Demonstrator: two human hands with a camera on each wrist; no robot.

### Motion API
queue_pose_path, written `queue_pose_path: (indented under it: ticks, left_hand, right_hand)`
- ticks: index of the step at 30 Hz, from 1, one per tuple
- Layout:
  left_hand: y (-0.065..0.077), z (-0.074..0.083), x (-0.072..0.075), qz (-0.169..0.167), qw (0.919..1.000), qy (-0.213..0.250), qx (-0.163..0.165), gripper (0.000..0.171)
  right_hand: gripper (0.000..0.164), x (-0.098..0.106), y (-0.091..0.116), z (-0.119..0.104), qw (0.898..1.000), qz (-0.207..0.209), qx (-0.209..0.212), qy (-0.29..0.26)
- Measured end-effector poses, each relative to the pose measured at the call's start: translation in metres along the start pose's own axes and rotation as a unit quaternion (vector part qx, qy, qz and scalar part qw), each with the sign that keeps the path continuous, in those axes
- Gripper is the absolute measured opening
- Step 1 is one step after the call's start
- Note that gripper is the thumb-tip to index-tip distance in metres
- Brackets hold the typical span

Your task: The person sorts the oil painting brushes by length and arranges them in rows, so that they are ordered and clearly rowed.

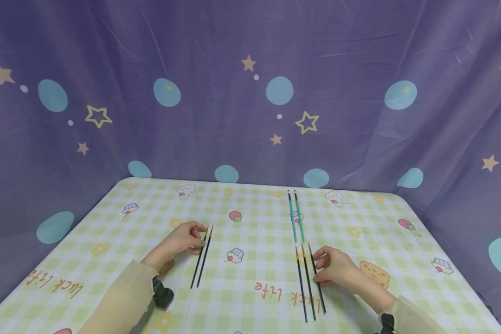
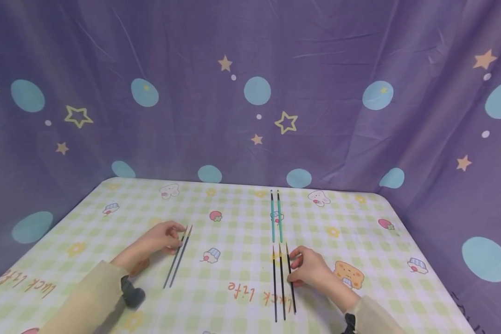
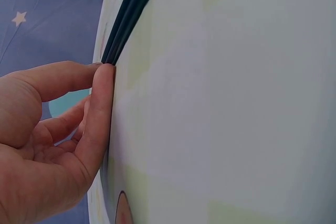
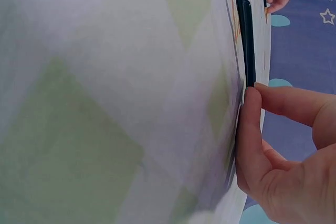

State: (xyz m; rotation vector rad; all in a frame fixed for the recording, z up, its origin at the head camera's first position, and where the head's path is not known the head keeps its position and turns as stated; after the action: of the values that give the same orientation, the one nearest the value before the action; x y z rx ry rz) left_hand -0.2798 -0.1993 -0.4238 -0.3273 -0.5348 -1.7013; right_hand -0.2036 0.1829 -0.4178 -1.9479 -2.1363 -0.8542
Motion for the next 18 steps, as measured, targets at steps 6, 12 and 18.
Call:
queue_pose_path:
  ticks: [6,12,18]
  left_hand:
    - [-0.0004,-0.0001,-0.0004,0.0,1.0,-0.001,0.004,0.04]
    - [-0.0013,-0.0002,-0.0008,0.011,0.9999,-0.001,0.007,0.04]
    - [-0.0011,-0.0004,-0.001,0.012,0.9999,-0.002,0.003,0.04]
  right_hand:
    - [0.048,-0.0009,-0.0009,-0.0004,1.0,0.008,-0.008,0.012]
    - [0.047,-0.0015,-0.0019,-0.0007,1.0,0.005,-0.013,0.01]
    - [0.047,0.0005,-0.0012,-0.0026,1.0,0.003,-0.008,0.014]
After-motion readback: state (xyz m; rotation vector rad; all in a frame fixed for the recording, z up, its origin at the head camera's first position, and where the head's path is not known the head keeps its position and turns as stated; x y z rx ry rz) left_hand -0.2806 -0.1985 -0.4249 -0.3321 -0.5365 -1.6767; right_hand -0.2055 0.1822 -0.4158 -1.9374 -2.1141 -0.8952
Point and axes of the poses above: each hand's wrist, its own y-axis away from the middle knuckle, its own x-axis out of the back of the hand, z = x × y, the point moved 2 cm from there along -y, towards the middle knuckle, and after that the axes turned 3 degrees about -x, right-handed, at the moved point
